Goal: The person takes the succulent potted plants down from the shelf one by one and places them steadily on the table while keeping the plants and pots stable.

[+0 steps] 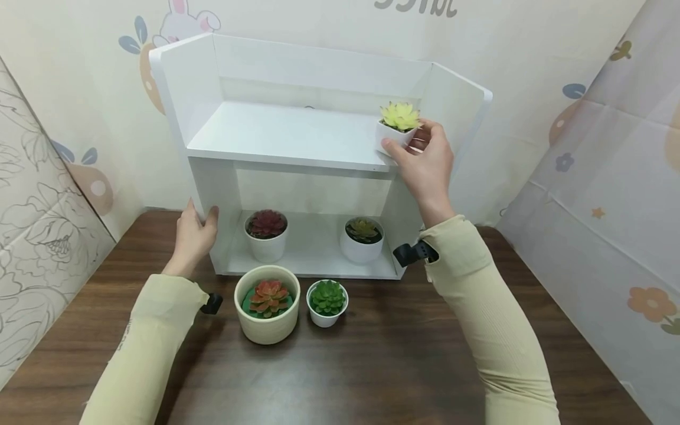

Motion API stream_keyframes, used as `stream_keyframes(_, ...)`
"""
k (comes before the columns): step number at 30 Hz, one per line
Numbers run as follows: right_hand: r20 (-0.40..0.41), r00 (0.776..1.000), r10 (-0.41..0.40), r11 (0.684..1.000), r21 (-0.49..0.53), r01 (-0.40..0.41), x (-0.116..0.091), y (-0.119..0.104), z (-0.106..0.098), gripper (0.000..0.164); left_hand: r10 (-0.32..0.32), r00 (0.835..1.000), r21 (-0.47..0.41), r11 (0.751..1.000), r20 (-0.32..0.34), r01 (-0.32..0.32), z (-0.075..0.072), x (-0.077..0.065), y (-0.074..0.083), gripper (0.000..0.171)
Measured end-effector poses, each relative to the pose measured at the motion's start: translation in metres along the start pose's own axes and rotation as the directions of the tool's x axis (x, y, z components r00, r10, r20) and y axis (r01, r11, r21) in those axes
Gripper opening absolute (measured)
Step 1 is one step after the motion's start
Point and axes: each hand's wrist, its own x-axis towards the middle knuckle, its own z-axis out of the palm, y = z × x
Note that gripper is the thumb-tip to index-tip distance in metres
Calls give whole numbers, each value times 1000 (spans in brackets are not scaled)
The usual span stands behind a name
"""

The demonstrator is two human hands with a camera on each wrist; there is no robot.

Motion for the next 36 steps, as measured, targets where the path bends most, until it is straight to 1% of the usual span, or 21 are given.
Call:
stream_keyframes(4, 1, 1000, -4, 1000, 20, 4, -5, -2, -3, 69, 1, 1000, -1, 1000, -5, -1, 0, 1, 0, 42)
stream_keyframes(9, 16, 999, -29, 998, 52, 29, -11, -2, -7, 68, -5, 1000, -4, 1000, -7, 5, -1, 1, 1, 43)
stream_keyframes(18, 13, 998, -67, 988, 138, 64, -27, 0, -14, 67, -3, 1000, -6, 1000, -3, 3, -1, 1, 0, 43)
stream_keyframes(22, 20, 997, -74, 987, 147, 70, -33, 0, -16, 68, -9, 1000, -10, 1000, -1, 9, -1, 1, -1, 43)
stream_keyframes(26, 20, 997, -80, 971, 226, 73, -38, 3, -18, 68, -21, 1000, -13, 1000, 7, 21, 0, 1, -2, 43)
stream_keyframes(28, 15, 997, -81, 966, 246, 75, -40, 5, -19, 68, -22, 1000, -17, 1000, 9, 22, 0, 1, -2, 43)
stream_keyframes(33, 1, 996, -92, 968, 235, 89, -47, 7, -23, 66, -17, 1000, -15, 1000, 2, 17, 0, 1, -2, 43)
stream_keyframes(36, 3, 995, -99, 960, 262, 95, -50, 8, -25, 66, -13, 1000, -9, 1000, -3, 13, 0, 0, -2, 42)
